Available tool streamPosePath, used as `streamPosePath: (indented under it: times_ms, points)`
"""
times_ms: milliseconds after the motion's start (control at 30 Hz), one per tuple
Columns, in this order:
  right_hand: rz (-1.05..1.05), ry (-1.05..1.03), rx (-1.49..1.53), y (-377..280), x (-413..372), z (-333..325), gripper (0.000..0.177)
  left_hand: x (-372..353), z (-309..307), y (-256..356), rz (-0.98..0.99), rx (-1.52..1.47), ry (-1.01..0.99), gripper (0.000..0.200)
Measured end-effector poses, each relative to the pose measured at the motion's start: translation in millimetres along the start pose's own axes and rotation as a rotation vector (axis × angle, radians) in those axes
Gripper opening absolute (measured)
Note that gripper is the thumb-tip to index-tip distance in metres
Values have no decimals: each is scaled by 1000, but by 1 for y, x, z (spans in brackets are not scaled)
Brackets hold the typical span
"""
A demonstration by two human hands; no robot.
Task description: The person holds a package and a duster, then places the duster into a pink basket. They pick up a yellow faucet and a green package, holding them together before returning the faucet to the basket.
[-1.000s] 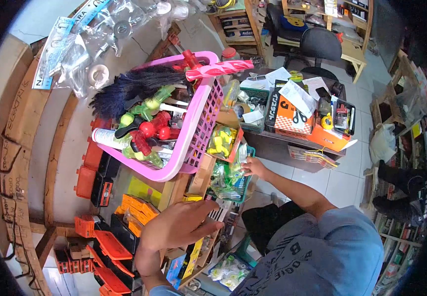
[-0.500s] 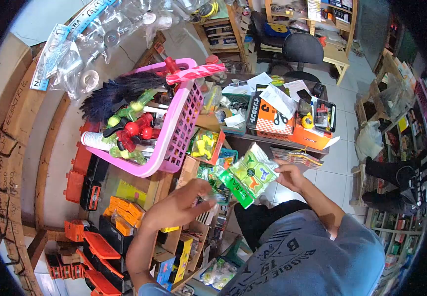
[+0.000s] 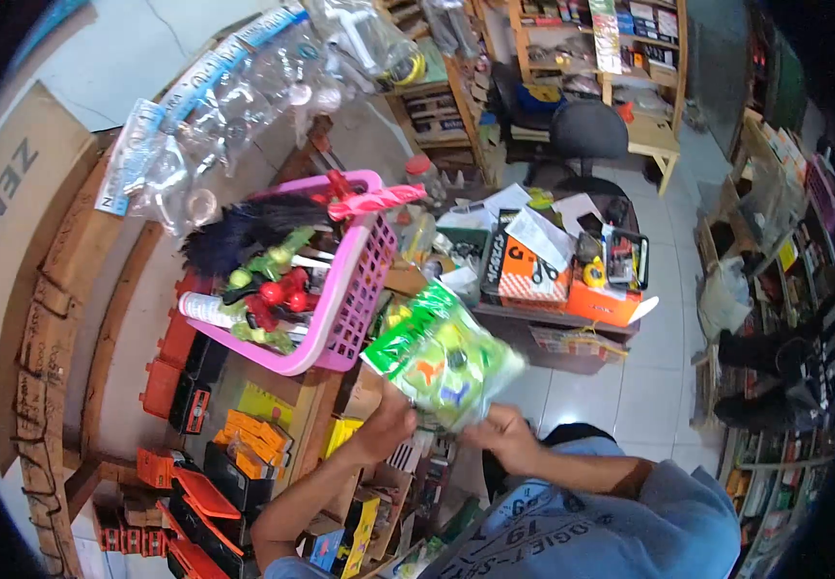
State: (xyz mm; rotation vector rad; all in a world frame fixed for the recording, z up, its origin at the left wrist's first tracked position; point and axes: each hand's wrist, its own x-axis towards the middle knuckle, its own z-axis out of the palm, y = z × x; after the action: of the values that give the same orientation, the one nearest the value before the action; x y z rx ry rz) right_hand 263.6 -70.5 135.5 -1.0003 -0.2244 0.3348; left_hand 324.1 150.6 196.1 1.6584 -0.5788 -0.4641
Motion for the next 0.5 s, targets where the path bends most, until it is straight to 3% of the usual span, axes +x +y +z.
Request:
streamPosePath:
  times_ms: [33, 67, 133, 167, 200, 233, 267, 300, 333, 367, 433, 500]
  points:
    - [308, -41, -343, -16, -1, 6, 28, 2, 2, 4, -55, -81, 50, 72]
    - [-14, -78, 5, 4, 0, 21, 34, 3, 0, 10, 12, 99, 16, 61]
    - [-221, -68, -314, 13, 7, 25, 38, 12, 16, 25, -205, -796, 153, 51]
    - [-230, -78, -323, 15, 14, 21, 38, 16, 17, 33, -213, -863, 141, 39]
    - [-271, -309, -472, 21, 23, 14, 39, 15, 13, 29, -198, -863, 145, 39]
    - [-305, -543, -614, 32, 32, 5, 40, 11, 7, 18, -135, -585, 145, 37]
    - [-80, -688, -559, 63, 47, -20, 39, 9, 1, 8, -74, -305, 146, 35]
    - [35, -826, -659, 63, 53, -32, 38, 15, 1, -3, -170, -823, 264, 33]
    - [156, -962, -759, 57, 60, -38, 38, 17, 1, -3, -157, -830, 277, 33]
    - [164, -979, -767, 48, 66, -37, 38, 19, -1, -1, -204, -817, 342, 33]
    - [-134, -920, -694, 27, 82, -32, 40, 21, -3, 2, -238, -810, 422, 34]
    - [55, -663, -668, 5, 104, -41, 39, 22, -4, 2, -187, -745, 487, 36]
